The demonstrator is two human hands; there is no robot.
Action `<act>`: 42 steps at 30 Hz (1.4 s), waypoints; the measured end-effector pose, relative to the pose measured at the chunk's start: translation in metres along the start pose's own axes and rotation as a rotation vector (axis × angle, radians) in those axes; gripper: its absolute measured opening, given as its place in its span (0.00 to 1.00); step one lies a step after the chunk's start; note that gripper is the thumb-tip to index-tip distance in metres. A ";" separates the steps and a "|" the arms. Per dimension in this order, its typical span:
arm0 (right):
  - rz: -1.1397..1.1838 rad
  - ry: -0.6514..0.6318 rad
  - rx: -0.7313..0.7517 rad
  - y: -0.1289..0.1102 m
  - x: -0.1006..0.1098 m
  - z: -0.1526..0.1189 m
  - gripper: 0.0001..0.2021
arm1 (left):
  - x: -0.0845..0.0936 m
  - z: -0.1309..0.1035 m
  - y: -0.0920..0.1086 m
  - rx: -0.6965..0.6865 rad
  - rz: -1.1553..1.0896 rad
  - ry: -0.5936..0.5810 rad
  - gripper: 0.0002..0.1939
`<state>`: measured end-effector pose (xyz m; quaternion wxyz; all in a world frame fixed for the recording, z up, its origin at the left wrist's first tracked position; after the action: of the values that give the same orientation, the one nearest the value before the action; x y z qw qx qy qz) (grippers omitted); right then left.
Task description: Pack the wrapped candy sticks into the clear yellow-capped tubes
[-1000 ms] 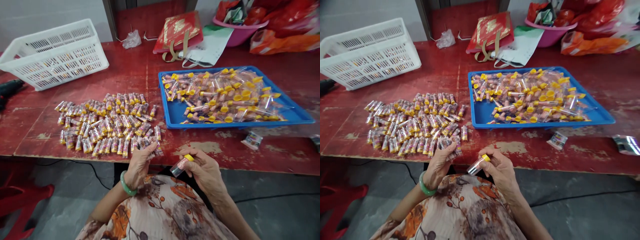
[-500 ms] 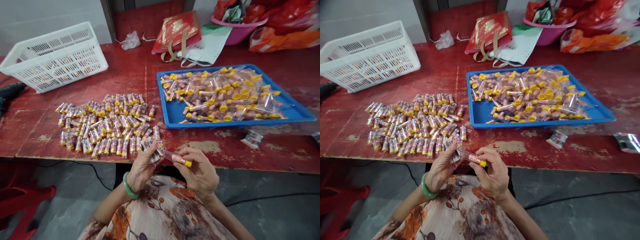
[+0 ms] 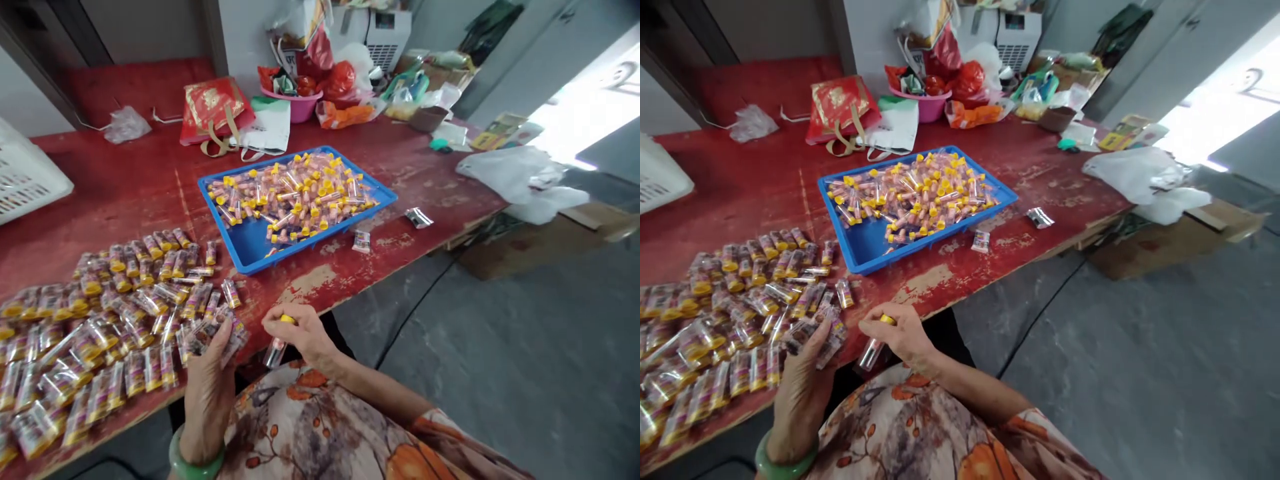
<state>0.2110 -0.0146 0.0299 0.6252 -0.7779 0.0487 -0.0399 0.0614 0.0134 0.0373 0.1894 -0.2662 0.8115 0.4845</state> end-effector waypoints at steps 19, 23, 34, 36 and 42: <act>0.202 -0.133 -0.366 0.019 0.004 -0.004 0.10 | 0.001 0.002 -0.025 0.097 0.067 -0.124 0.13; 0.134 -0.087 -0.317 0.019 0.003 0.000 0.09 | 0.006 0.004 -0.027 0.145 0.018 -0.063 0.16; -0.053 -0.038 -0.059 0.027 0.029 -0.001 0.11 | 0.013 0.014 -0.020 0.151 -0.076 0.023 0.16; -0.070 0.002 0.036 0.027 0.035 -0.007 0.09 | 0.015 0.017 -0.021 0.176 -0.114 0.042 0.15; -0.248 0.139 0.321 0.012 0.024 -0.017 0.04 | 0.013 0.016 -0.025 0.301 -0.196 0.150 0.13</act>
<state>0.2327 -0.0367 0.0220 0.7264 -0.6638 -0.0114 -0.1777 0.0671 0.0150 0.0056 0.2124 -0.3482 0.8568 0.3154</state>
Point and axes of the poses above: each hand's wrist, its own z-axis towards the middle knuckle, its own x-axis out of the back of the hand, y = z × x, the point moved 2 cm from there along z, towards the middle knuckle, and after that the axes turned 10 degrees about -z, right-handed, at the moved point
